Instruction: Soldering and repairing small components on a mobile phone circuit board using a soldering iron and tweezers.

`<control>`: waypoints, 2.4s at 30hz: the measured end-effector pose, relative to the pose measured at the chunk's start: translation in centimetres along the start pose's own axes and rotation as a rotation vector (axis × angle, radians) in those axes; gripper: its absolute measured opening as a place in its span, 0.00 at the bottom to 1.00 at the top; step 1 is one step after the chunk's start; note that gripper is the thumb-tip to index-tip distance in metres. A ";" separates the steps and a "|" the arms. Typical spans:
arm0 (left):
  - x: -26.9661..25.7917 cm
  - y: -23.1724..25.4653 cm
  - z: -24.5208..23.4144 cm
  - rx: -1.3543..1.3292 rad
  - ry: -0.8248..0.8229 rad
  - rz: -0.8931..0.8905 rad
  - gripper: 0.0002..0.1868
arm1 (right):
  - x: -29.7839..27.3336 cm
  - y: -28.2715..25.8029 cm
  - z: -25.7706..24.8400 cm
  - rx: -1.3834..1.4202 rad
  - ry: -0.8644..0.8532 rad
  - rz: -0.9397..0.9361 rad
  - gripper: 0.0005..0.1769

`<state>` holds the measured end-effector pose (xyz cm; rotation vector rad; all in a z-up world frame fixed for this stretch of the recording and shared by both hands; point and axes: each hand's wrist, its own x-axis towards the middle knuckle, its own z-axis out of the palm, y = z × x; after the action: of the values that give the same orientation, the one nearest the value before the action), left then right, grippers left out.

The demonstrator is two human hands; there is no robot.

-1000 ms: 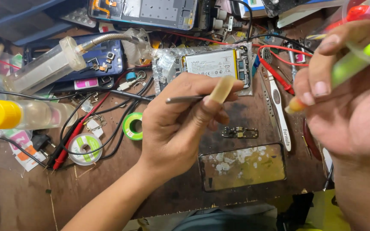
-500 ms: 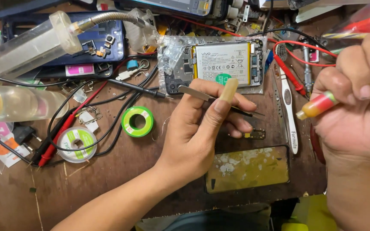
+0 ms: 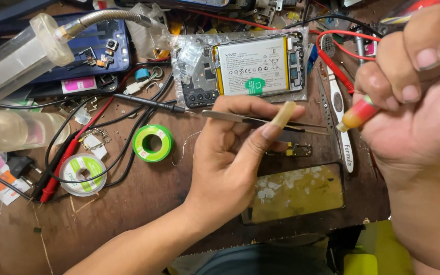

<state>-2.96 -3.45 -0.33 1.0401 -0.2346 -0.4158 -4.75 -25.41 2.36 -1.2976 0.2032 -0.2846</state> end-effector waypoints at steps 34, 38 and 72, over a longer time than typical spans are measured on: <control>0.5 -1.4 -0.6 -0.067 0.112 -0.028 0.12 | 1.3 0.5 2.5 0.068 0.203 0.130 0.14; 0.6 -1.3 -0.6 -0.064 0.104 -0.027 0.11 | 1.4 0.6 2.6 0.095 0.195 0.134 0.14; 0.7 -1.4 -0.6 -0.077 0.113 -0.050 0.11 | 1.5 0.2 3.7 0.132 0.222 0.148 0.17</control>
<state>-2.39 -3.90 -1.84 0.9922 -0.0914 -0.4067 -2.22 -22.48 3.18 -1.1138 0.4598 -0.3103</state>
